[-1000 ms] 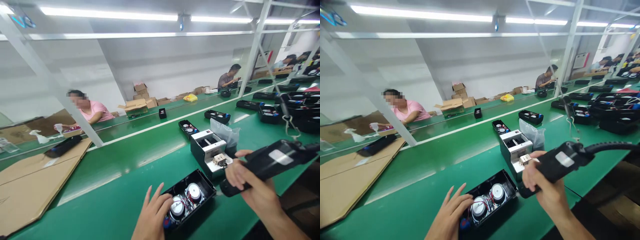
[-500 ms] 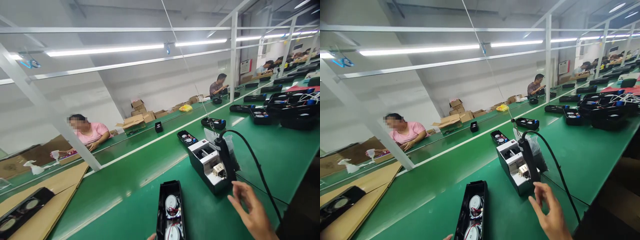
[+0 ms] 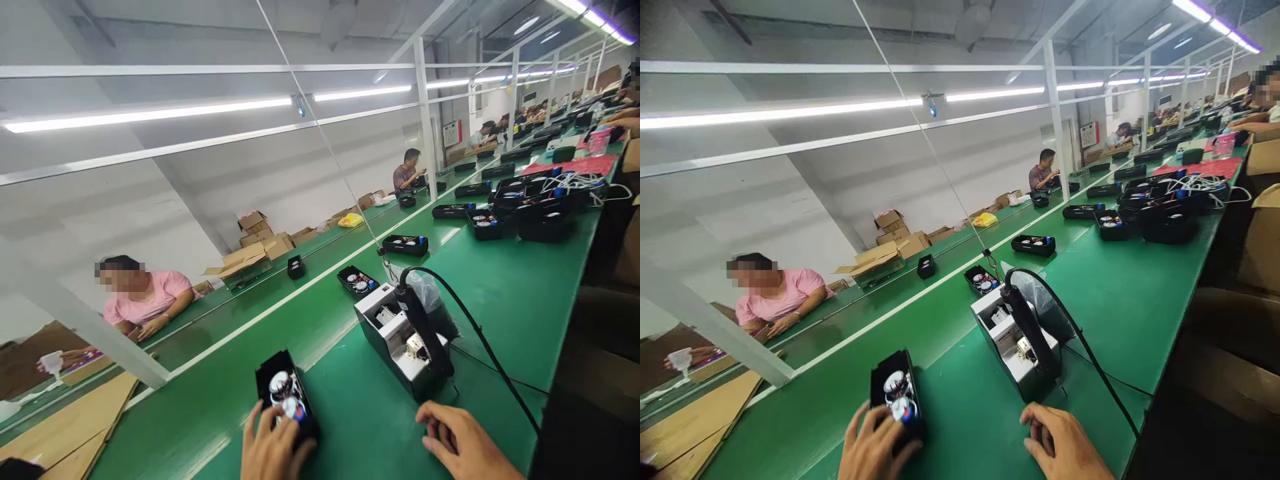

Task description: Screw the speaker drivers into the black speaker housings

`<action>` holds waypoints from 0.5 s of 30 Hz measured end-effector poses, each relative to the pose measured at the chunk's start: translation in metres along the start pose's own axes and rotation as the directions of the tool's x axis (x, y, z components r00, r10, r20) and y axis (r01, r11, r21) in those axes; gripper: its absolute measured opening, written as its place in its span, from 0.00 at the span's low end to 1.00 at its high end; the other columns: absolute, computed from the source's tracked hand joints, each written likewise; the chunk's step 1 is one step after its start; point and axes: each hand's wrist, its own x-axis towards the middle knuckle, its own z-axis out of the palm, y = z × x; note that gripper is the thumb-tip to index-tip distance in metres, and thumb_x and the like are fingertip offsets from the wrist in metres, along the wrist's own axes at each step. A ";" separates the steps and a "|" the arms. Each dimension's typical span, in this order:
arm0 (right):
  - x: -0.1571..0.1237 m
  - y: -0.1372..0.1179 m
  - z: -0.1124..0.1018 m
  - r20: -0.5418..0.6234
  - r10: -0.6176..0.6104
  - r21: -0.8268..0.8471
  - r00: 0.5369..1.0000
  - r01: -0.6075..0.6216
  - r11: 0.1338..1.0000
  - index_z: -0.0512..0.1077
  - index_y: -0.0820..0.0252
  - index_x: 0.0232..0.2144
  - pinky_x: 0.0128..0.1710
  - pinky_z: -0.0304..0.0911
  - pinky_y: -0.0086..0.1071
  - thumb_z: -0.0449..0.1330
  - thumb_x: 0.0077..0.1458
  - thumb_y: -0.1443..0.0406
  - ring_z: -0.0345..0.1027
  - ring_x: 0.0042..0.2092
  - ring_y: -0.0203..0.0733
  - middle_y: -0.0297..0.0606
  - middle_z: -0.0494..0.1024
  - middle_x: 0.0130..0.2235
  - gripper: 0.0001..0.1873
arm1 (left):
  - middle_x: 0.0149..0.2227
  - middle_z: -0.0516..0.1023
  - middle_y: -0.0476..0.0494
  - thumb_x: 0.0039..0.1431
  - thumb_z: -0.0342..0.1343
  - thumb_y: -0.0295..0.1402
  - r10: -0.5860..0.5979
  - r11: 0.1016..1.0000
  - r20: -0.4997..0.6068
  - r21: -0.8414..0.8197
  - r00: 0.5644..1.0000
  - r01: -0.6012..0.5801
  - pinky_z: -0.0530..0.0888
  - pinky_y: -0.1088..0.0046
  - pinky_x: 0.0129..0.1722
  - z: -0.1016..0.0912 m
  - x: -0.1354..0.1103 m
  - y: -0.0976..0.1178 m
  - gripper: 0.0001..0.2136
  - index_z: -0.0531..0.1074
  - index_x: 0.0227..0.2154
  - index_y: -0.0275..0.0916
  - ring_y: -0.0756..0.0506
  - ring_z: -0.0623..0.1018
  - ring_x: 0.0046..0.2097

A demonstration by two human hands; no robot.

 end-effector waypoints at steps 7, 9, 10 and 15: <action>0.004 0.001 -0.002 0.127 -0.021 -0.127 0.992 0.037 0.991 0.76 0.53 0.29 0.32 0.67 0.34 0.60 0.57 0.61 0.70 0.29 0.43 0.34 0.80 0.29 0.07 | 0.51 0.82 0.36 0.69 0.53 0.41 -0.431 0.897 -0.165 -0.189 0.887 0.400 0.57 0.29 0.68 0.009 0.053 -0.031 0.15 0.78 0.50 0.41 0.33 0.77 0.59; 0.006 0.005 -0.004 0.164 -0.018 -0.138 0.986 0.041 0.990 0.76 0.53 0.29 0.33 0.68 0.34 0.60 0.57 0.61 0.72 0.30 0.43 0.34 0.80 0.30 0.07 | 0.46 0.84 0.40 0.67 0.56 0.41 -0.420 0.881 -0.121 -0.291 0.900 0.372 0.57 0.31 0.69 0.016 0.042 -0.018 0.12 0.81 0.44 0.44 0.34 0.78 0.58; 0.006 0.008 -0.004 0.176 -0.020 -0.145 0.984 0.046 0.988 0.76 0.53 0.29 0.34 0.69 0.34 0.60 0.58 0.60 0.73 0.30 0.44 0.34 0.81 0.30 0.08 | 0.44 0.85 0.41 0.66 0.57 0.40 -0.412 0.874 -0.089 -0.319 0.907 0.366 0.59 0.31 0.69 0.020 0.034 -0.010 0.10 0.82 0.41 0.44 0.34 0.79 0.57; 0.010 0.019 -0.001 0.190 0.006 -0.198 0.982 0.033 0.980 0.77 0.51 0.27 0.32 0.67 0.35 0.61 0.57 0.59 0.72 0.29 0.45 0.33 0.80 0.28 0.08 | 0.39 0.86 0.43 0.63 0.56 0.35 -0.433 0.821 0.026 -0.401 0.901 0.407 0.74 0.39 0.59 0.026 0.000 0.032 0.09 0.82 0.37 0.45 0.35 0.82 0.53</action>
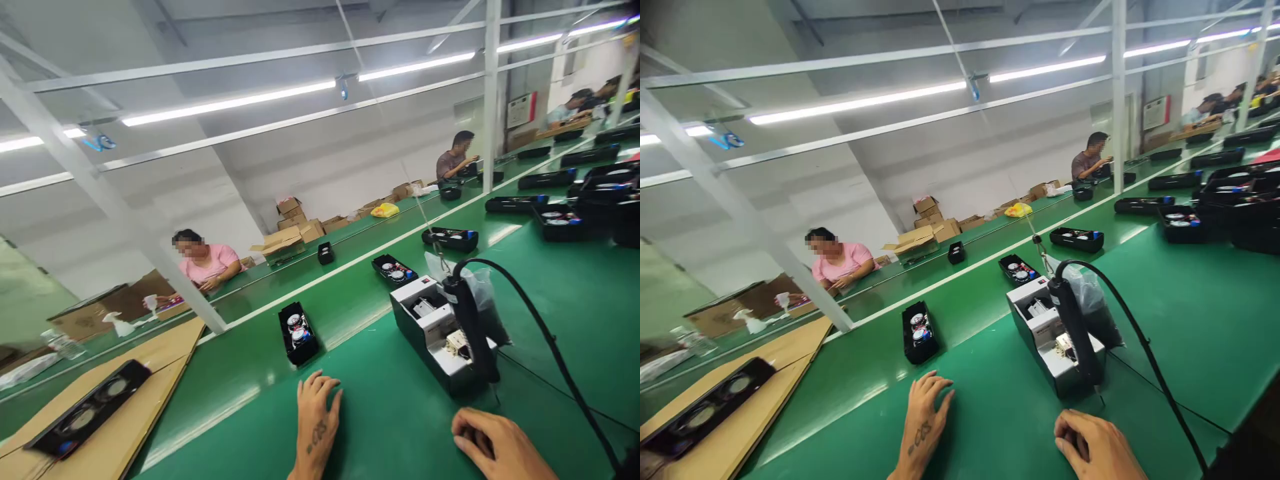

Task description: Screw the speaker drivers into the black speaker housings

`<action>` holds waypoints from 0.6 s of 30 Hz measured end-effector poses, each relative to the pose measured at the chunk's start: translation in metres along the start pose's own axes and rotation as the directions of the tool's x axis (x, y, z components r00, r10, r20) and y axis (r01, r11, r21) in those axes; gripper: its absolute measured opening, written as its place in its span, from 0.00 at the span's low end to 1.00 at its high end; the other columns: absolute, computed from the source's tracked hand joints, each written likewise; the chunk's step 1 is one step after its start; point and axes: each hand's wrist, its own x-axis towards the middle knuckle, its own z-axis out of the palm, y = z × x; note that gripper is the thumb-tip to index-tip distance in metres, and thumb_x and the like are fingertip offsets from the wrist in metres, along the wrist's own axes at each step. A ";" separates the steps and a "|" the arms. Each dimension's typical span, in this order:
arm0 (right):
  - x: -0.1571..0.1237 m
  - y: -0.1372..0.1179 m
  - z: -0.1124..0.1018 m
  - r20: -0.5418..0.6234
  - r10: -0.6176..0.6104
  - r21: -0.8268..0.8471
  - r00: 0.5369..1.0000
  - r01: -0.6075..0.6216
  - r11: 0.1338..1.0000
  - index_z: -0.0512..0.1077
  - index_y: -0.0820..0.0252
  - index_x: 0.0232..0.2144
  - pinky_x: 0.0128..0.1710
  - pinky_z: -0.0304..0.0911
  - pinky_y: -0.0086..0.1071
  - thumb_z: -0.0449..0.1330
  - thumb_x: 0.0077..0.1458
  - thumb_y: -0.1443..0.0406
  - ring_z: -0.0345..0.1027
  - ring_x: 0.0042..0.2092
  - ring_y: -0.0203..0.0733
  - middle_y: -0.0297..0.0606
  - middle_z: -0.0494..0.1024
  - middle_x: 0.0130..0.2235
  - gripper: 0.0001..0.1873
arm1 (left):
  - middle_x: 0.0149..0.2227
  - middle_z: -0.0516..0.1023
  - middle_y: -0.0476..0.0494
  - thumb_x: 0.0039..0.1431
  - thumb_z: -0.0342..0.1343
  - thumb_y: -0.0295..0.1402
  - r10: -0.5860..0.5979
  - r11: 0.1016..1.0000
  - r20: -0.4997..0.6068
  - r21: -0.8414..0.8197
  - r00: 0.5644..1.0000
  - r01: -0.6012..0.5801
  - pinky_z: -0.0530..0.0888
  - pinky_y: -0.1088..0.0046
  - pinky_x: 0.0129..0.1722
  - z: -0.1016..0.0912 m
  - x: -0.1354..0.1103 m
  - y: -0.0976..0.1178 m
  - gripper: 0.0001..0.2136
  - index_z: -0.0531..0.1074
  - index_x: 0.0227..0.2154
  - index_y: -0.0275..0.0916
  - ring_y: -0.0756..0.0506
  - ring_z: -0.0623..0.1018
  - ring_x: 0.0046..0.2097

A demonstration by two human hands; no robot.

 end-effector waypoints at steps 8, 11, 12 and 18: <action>0.039 -0.089 0.033 0.252 -0.273 0.037 0.928 0.273 0.961 0.77 0.54 0.31 0.39 0.64 0.34 0.59 0.55 0.67 0.74 0.36 0.44 0.34 0.82 0.33 0.06 | 0.40 0.80 0.44 0.65 0.49 0.25 -0.115 0.976 0.012 -0.185 0.993 0.115 0.80 0.63 0.47 0.004 -0.018 0.036 0.11 0.77 0.38 0.42 0.44 0.81 0.43; 0.073 -0.109 0.064 0.285 -0.371 0.026 0.884 0.380 0.925 0.78 0.54 0.31 0.36 0.60 0.35 0.60 0.50 0.71 0.74 0.35 0.45 0.34 0.82 0.32 0.09 | 0.36 0.77 0.46 0.65 0.48 0.23 -0.126 0.961 0.026 -0.244 0.992 0.129 0.78 0.65 0.43 0.005 -0.026 0.038 0.11 0.74 0.34 0.42 0.45 0.79 0.39; 0.084 -0.112 0.075 0.303 -0.387 0.021 0.871 0.400 0.916 0.78 0.53 0.31 0.35 0.59 0.35 0.61 0.49 0.72 0.73 0.34 0.45 0.34 0.82 0.31 0.09 | 0.36 0.77 0.46 0.64 0.48 0.23 -0.130 0.956 0.030 -0.262 0.991 0.134 0.78 0.65 0.42 0.005 -0.028 0.038 0.11 0.74 0.34 0.42 0.45 0.78 0.39; 0.113 -0.105 0.125 0.319 -0.372 -0.056 0.871 0.410 0.910 0.78 0.57 0.29 0.35 0.59 0.33 0.57 0.54 0.69 0.75 0.34 0.44 0.39 0.84 0.32 0.09 | 0.43 0.77 0.44 0.63 0.49 0.21 -0.204 0.931 -0.011 -0.310 0.979 0.191 0.78 0.64 0.48 0.009 -0.034 0.033 0.13 0.74 0.42 0.41 0.45 0.79 0.44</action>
